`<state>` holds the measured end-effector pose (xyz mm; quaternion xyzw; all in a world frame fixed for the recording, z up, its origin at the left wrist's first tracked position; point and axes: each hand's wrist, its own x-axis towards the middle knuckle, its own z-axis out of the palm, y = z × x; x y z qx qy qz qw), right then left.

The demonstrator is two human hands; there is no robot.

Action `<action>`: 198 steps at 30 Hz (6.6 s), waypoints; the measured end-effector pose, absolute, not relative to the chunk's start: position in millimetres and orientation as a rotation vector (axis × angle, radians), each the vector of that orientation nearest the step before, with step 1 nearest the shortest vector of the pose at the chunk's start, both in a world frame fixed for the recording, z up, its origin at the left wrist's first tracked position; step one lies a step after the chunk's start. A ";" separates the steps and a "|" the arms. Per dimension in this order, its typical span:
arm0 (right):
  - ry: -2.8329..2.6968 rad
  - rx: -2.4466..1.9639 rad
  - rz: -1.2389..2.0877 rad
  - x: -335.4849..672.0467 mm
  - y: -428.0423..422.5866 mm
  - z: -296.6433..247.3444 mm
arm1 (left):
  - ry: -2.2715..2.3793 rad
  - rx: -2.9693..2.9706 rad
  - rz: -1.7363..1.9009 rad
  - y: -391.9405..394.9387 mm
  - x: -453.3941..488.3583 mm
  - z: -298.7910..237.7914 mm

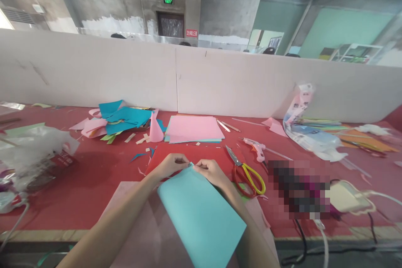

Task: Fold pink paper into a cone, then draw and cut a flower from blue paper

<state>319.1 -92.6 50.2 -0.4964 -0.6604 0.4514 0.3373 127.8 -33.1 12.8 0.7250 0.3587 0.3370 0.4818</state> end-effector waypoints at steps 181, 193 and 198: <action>-0.915 -1.346 0.142 354.3 -53.7 7.2 | 1.328 1.859 0.992 -14.5 132.5 -8.1; -0.883 -1.362 0.138 354.4 -55.2 10.3 | 1.474 1.981 0.981 -22.8 134.2 -0.8; -0.865 -1.373 0.119 355.3 -53.5 9.7 | 1.453 2.010 1.026 -26.6 132.1 3.2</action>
